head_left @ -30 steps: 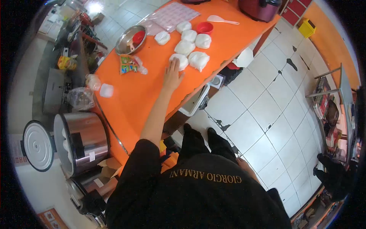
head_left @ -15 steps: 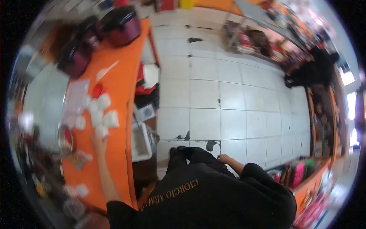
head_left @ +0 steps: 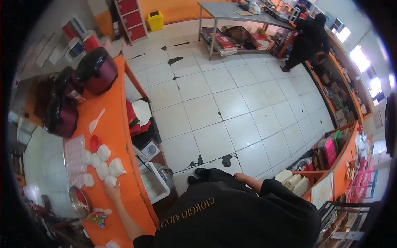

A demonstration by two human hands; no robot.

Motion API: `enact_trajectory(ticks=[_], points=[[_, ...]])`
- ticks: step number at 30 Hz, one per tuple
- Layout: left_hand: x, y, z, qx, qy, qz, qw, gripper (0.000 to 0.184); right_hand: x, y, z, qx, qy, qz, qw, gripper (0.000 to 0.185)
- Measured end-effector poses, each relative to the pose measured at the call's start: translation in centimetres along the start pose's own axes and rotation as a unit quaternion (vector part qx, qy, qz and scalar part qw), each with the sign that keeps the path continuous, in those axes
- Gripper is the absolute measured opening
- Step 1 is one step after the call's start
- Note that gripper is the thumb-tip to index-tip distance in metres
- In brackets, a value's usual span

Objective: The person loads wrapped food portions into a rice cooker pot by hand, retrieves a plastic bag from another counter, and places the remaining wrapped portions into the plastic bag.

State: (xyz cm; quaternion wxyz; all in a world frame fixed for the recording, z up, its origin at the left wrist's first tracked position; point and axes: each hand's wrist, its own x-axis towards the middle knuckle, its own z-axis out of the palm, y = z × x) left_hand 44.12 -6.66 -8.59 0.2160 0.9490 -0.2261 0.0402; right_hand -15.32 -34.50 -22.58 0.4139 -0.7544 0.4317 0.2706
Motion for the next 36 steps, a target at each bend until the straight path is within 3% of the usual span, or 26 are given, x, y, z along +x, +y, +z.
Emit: enact_trajectory(ticks=[2,4,6,9,13,15,17,21,24,27,28,30,31,33,36], points=[[0.6,-0.7,0.2,-0.006,-0.006,0.01,1.0,0.078,-1.2,-0.4,-0.2,-0.02,0.01,-0.023,0.999,0.037],[0.8,-0.7,0.7,-0.014,-0.011,0.017,1.0,0.077,-1.4,-0.4,0.3,-0.007,0.005,0.016,1.0,0.035],[0.8,-0.8,0.9,0.04,0.004,-0.033,0.999,0.078,-1.4,0.1,0.6,0.003,-0.001,0.046,0.999,0.034],[1.4,-2.3,1.6,-0.022,-0.014,0.023,0.999,0.08,-2.0,0.7,1.4,0.03,-0.001,0.059,0.998,0.035],[1.9,-2.0,1.6,0.0,-0.029,0.023,0.999,0.081,-3.1,1.2,2.2,0.078,0.046,0.063,0.994,0.035],[2.3,-1.4,1.6,0.016,-0.034,0.024,0.999,0.081,-3.2,1.4,2.5,0.098,0.085,0.058,0.99,0.034],[2.9,-0.8,1.7,0.03,-0.04,0.029,0.998,0.081,-3.0,1.7,2.3,0.128,0.036,0.119,0.984,0.041],[4.6,1.7,2.6,0.065,-0.047,0.045,0.996,0.082,-2.1,3.0,2.3,0.125,0.052,0.124,0.983,0.04],[5.5,6.4,2.5,0.109,-0.055,0.05,0.991,0.083,-1.4,3.0,1.3,0.173,0.009,0.158,0.972,0.04],[4.8,12.0,2.3,0.151,-0.059,0.047,0.986,0.083,-0.4,3.2,-0.6,0.095,0.005,0.091,0.991,0.041],[4.8,10.9,3.9,0.149,-0.057,0.047,0.986,0.083,0.2,3.5,-0.9,0.076,0.002,0.077,0.994,0.041],[4.8,9.4,7.9,0.118,-0.029,0.148,0.982,0.086,1.1,3.8,-2.0,0.056,0.001,0.061,0.997,0.04],[3.9,11.3,7.3,0.116,-0.026,0.149,0.982,0.086,1.6,3.8,-2.5,0.07,0.001,0.063,0.996,0.039],[0.5,18.4,3.9,0.2,-0.239,0.061,0.948,0.084,1.3,3.2,-4.0,0.087,0.005,0.066,0.994,0.038],[-0.8,5.1,15.1,0.239,0.036,0.222,0.944,0.073,-0.2,3.0,-5.4,0.091,0.072,0.072,0.991,0.034]])
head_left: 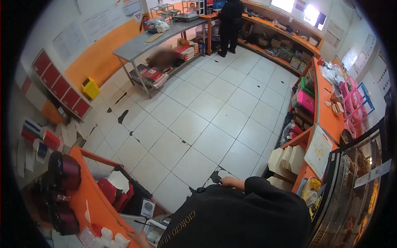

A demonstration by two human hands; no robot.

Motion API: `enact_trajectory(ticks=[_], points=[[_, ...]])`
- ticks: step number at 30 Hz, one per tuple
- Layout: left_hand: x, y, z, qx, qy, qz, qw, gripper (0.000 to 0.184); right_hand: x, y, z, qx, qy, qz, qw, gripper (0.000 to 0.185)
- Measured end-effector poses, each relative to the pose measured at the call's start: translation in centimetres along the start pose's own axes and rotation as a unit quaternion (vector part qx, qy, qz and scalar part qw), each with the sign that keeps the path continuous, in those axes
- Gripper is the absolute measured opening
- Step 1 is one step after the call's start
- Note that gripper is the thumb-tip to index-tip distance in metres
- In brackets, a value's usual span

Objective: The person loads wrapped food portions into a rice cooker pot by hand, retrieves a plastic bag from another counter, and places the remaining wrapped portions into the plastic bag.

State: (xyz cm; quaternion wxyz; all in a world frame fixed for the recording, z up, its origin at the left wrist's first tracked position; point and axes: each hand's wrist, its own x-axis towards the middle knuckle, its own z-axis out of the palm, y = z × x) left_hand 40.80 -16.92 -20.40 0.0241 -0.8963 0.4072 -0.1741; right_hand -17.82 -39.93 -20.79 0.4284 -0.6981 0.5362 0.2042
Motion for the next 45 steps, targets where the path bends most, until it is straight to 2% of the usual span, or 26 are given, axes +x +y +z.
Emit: enact_trajectory(ticks=[2,5,12,14,16,18,19,21,26,30,31,32,33,34,36,37,38,39,40,41,42,44,45], points=[[-0.3,2.3,-4.3,-0.065,-0.059,-0.047,0.995,0.072,0.3,1.2,-0.2,-0.018,-0.003,-0.007,1.0,0.032],[0.8,6.6,-7.9,-0.09,-0.11,-0.056,0.988,0.071,-0.2,3.8,0.0,0.031,0.034,0.014,0.999,0.031],[7.2,15.7,-7.2,-0.116,-0.144,0.033,0.982,0.068,1.1,9.7,2.1,0.063,0.012,0.081,0.995,0.03],[9.1,19.0,-6.8,-0.118,-0.163,0.059,0.978,0.067,0.1,8.5,0.1,0.027,0.0,0.069,0.997,0.029],[11.1,22.5,-6.7,-0.119,-0.183,0.082,0.972,0.066,0.4,7.8,-2.7,0.012,-0.018,0.006,1.0,0.029],[13.0,26.1,-6.2,-0.12,-0.204,0.101,0.966,0.065,3.2,9.2,-4.2,0.048,-0.002,-0.033,0.998,0.029],[13.9,27.9,-5.9,-0.12,-0.218,0.11,0.962,0.065,4.0,9.7,-5.7,0.054,0.003,-0.027,0.998,0.029],[15.8,31.4,-5.2,-0.114,-0.247,0.127,0.954,0.064,5.3,11.6,-8.9,0.092,0.074,0.003,0.993,0.031],[22.0,41.0,-3.0,-0.093,-0.326,0.165,0.926,0.062,5.6,18.7,-17.2,0.107,0.128,0.091,0.982,0.033],[28.1,52.8,-1.2,-0.097,-0.405,0.193,0.888,0.06,3.1,24.9,-20.5,0.166,0.227,0.172,0.944,0.033],[30.1,56.8,0.2,-0.14,-0.443,0.188,0.866,0.06,2.9,26.5,-19.8,0.178,0.23,0.183,0.939,0.033],[32.5,62.1,1.5,-0.244,-0.498,0.153,0.818,0.059,2.8,28.0,-19.3,0.224,0.251,0.211,0.918,0.032],[34.5,68.5,3.3,-0.36,-0.551,0.098,0.747,0.059,2.8,29.6,-18.5,0.269,0.273,0.236,0.893,0.032],[35.6,75.6,3.5,-0.413,-0.564,0.11,0.706,0.058,2.5,30.5,-17.4,0.293,0.297,0.257,0.872,0.032],[32.2,92.2,-2.4,-0.393,-0.34,0.359,0.775,0.036,3.0,32.1,-13.5,0.33,0.343,0.31,0.823,0.032],[29.4,99.3,-7.1,-0.432,-0.348,0.425,0.715,0.035,2.3,32.8,-12.4,0.344,0.264,0.309,0.846,0.032],[24.9,103.2,-19.1,-0.337,-0.359,0.529,0.691,0.036,3.2,33.4,-9.4,0.355,0.285,0.347,0.82,0.032],[22.6,109.7,-18.3,-0.38,-0.334,0.579,0.639,0.036,2.4,33.9,-9.3,0.421,0.119,0.359,0.824,0.033],[19.4,114.9,-19.5,-0.416,-0.368,0.606,0.569,0.033,1.6,34.1,-8.3,0.477,0.113,0.357,0.795,0.026],[15.8,118.1,-23.1,-0.396,-0.338,0.659,0.543,0.033,2.0,34.7,-6.6,0.486,0.067,0.374,0.787,0.03],[12.3,120.4,-26.8,-0.376,-0.369,0.681,0.509,0.033,0.6,34.9,-6.9,0.52,0.018,0.415,0.747,0.031],[7.0,123.4,-29.9,-0.34,-0.408,0.716,0.453,0.034,-9.8,32.4,-13.5,0.517,0.145,0.324,0.779,0.028],[4.8,125.1,-30.2,-0.327,-0.411,0.733,0.431,0.035,-10.6,35.3,-14.6,0.514,0.148,0.326,0.779,0.028]])
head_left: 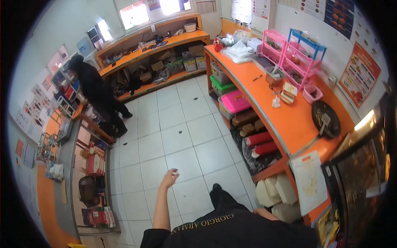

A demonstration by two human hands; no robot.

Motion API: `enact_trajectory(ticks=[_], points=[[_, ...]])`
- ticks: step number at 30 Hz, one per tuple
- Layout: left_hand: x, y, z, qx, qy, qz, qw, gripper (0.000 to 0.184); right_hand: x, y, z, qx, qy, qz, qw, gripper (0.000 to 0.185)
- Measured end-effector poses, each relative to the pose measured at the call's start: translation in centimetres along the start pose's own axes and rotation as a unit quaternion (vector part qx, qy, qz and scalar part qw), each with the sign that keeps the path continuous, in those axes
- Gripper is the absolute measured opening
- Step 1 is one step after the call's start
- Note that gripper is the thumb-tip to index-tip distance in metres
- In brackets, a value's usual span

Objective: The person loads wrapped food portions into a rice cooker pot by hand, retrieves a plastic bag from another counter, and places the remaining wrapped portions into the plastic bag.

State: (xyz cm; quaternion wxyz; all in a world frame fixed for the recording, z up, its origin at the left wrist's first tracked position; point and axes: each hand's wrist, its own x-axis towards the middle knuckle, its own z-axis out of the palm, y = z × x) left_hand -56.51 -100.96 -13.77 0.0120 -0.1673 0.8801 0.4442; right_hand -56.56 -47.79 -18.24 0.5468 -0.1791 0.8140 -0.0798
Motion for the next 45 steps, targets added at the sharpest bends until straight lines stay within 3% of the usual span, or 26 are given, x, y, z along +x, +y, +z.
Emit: enact_trajectory(ticks=[3,4,5,7,8,9,10,15,18,20,23,24,25,26,27,29,30,33,35,37,38,40,43,45], points=[[3.2,-1.6,3.7,-0.054,-0.065,-0.01,0.996,0.034,7.4,0.3,-6.1,-0.033,-0.039,0.079,0.996,0.024],[2.5,-1.1,4.4,-0.062,-0.072,-0.062,0.994,0.029,10.3,0.7,-7.5,-0.042,-0.059,0.107,0.992,0.023],[2.1,-3.6,5.4,-0.019,-0.09,-0.095,0.991,0.035,15.3,2.6,-9.2,-0.114,-0.07,0.015,0.991,0.025],[-0.5,-8.5,6.4,0.092,-0.158,-0.183,0.966,0.045,20.6,1.6,-14.8,-0.084,0.037,0.013,0.996,0.026],[-2.0,-12.3,7.0,0.091,-0.219,-0.22,0.946,0.044,17.6,-3.0,-20.6,-0.041,0.082,-0.008,0.996,0.025],[-3.9,-6.8,4.6,0.135,-0.253,-0.285,0.915,0.042,19.9,-4.4,-23.1,-0.077,0.151,-0.056,0.984,0.04],[-5.8,-8.4,4.5,0.118,-0.27,-0.336,0.895,0.041,21.7,-5.8,-25.7,0.002,0.227,-0.117,0.967,0.042],[-1.0,-10.6,3.0,0.049,-0.236,-0.441,0.865,0.041,22.8,-17.1,-40.0,0.164,0.257,-0.204,0.93,0.03],[5.7,-11.4,2.0,0.025,-0.217,-0.447,0.867,0.04,23.9,-20.3,-45.5,0.189,0.297,-0.267,0.897,0.021],[10.9,-11.9,1.4,0.021,-0.214,-0.439,0.872,0.04,24.7,-21.4,-49.5,0.2,0.377,-0.301,0.853,0.017],[21.3,-14.7,1.7,0.046,-0.228,-0.415,0.879,0.04,25.4,-21.9,-56.4,0.127,0.442,-0.286,0.841,0.021],[26.9,-17.1,2.9,0.067,-0.243,-0.415,0.874,0.04,26.5,-21.5,-58.7,0.117,0.497,-0.28,0.813,0.023],[32.8,-18.2,3.9,0.098,-0.241,-0.392,0.882,0.04,26.6,-21.6,-61.5,0.179,0.469,-0.26,0.825,0.021],[38.0,-16.5,2.1,0.17,-0.124,-0.169,0.963,0.041,27.7,-21.1,-64.0,0.185,0.486,-0.223,0.825,0.02],[43.5,-6.3,0.3,0.202,-0.189,-0.187,0.943,0.042,28.0,-20.9,-66.4,0.17,0.551,-0.242,0.78,0.02],[51.6,2.7,-0.8,0.145,-0.08,-0.042,0.985,0.037,29.2,-20.1,-72.1,0.153,0.609,-0.247,0.738,0.018],[55.9,5.4,-0.6,0.116,-0.08,-0.018,0.99,0.035,29.6,-19.9,-75.1,0.141,0.631,-0.252,0.72,0.019],[61.6,15.9,-1.3,-0.005,-0.054,0.051,0.997,0.032,32.5,-19.0,-83.9,0.098,0.647,-0.172,0.737,0.024],[63.6,19.7,-1.1,-0.066,-0.1,0.072,0.99,0.031,35.4,-17.3,-89.2,0.092,0.643,-0.161,0.743,0.027],[64.5,18.3,0.8,-0.082,-0.103,0.06,0.989,0.03,40.7,-14.6,-94.2,0.062,0.735,-0.171,0.653,0.033],[64.1,17.0,1.5,-0.094,-0.111,0.049,0.988,0.029,40.1,-14.5,-96.2,0.065,0.732,-0.173,0.656,0.033],[62.2,15.1,1.8,-0.047,-0.148,-0.069,0.985,0.033,37.2,-14.4,-98.8,0.07,0.647,-0.082,0.755,0.035],[56.8,3.9,3.9,0.028,-0.232,-0.194,0.953,0.036,36.6,-12.1,-101.1,0.022,0.659,-0.138,0.739,0.033],[51.3,-0.2,3.0,0.021,-0.244,-0.299,0.922,0.036,35.8,-12.3,-101.7,0.033,0.652,-0.116,0.749,0.03]])
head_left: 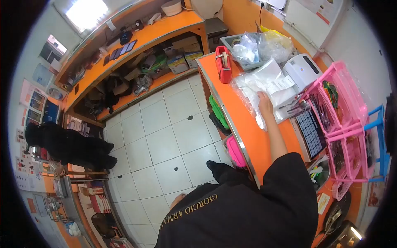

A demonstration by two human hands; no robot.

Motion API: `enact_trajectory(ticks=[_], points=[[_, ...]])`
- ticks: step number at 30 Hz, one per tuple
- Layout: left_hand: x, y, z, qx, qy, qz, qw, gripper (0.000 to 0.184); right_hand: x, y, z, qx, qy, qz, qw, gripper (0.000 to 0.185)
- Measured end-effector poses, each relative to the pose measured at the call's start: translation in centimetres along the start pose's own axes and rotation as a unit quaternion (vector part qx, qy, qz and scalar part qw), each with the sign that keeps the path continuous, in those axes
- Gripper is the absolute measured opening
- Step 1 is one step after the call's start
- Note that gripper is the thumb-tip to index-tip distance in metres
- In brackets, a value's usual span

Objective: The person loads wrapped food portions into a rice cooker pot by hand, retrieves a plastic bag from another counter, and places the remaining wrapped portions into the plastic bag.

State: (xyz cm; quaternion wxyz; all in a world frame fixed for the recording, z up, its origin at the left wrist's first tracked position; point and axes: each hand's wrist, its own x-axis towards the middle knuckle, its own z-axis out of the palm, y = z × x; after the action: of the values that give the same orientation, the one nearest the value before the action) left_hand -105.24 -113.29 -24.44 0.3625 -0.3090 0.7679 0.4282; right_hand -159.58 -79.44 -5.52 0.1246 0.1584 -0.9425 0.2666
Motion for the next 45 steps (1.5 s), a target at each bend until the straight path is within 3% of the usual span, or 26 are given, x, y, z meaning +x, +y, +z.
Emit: enact_trajectory(ticks=[4,8,10,11,13,18,20,22,26,28,32,38,41,44,45], points=[[-4.9,-5.1,0.4,-0.065,0.017,-0.128,0.99,0.036,1.1,-0.6,0.5,-0.055,-0.004,0.0,0.998,0.021],[-6.6,-5.1,0.2,-0.11,0.043,-0.159,0.98,0.036,1.3,-0.2,1.1,-0.065,0.039,-0.057,0.995,0.019],[-5.6,-4.0,0.1,-0.119,0.047,-0.14,0.982,0.036,0.9,-0.7,0.5,-0.089,0.086,-0.159,0.979,0.019],[-4.6,-3.3,-0.1,-0.121,0.047,-0.125,0.984,0.036,0.6,-0.5,0.5,-0.088,0.086,-0.158,0.98,0.019],[-2.5,-1.6,-0.3,-0.118,0.044,-0.088,0.988,0.036,-0.3,0.3,0.1,0.042,-0.072,-0.022,0.996,0.016],[4.3,4.5,-2.5,-0.131,0.051,0.062,0.988,0.037,-1.8,0.2,-1.7,0.055,-0.094,-0.047,0.993,0.017],[0.6,14.2,-5.7,-0.079,0.078,0.041,0.993,0.034,-1.5,0.5,-1.7,0.059,-0.103,-0.058,0.991,0.017],[4.3,12.6,-6.0,-0.08,0.076,0.069,0.991,0.033,-1.2,1.4,-1.2,0.176,-0.136,-0.021,0.975,0.015],[5.3,13.6,-7.7,-0.079,0.085,0.087,0.989,0.034,-0.3,1.9,-2.0,0.108,-0.159,0.04,0.981,0.017],[4.5,13.3,-7.6,-0.067,0.076,0.066,0.993,0.033,-0.7,0.6,-2.3,0.026,-0.12,-0.011,0.992,0.031],[3.6,10.3,-7.0,-0.035,0.041,0.027,0.998,0.034,-0.7,1.0,-1.6,-0.008,-0.089,-0.05,0.995,0.046],[4.1,3.2,-4.1,-0.078,0.003,-0.011,0.997,0.034,-0.5,1.5,-0.7,0.035,-0.083,0.007,0.996,0.019],[3.8,2.0,-3.3,-0.109,0.007,-0.016,0.994,0.034,-0.5,1.6,0.0,-0.006,-0.006,-0.034,0.999,0.01],[4.2,1.9,-2.8,-0.139,0.017,-0.01,0.99,0.034,0.7,2.7,-0.1,0.019,0.04,0.004,0.999,0.007],[4.4,1.9,-2.7,-0.15,0.021,-0.006,0.988,0.034,1.6,3.8,-0.1,0.09,0.071,0.048,0.992,0.006]])
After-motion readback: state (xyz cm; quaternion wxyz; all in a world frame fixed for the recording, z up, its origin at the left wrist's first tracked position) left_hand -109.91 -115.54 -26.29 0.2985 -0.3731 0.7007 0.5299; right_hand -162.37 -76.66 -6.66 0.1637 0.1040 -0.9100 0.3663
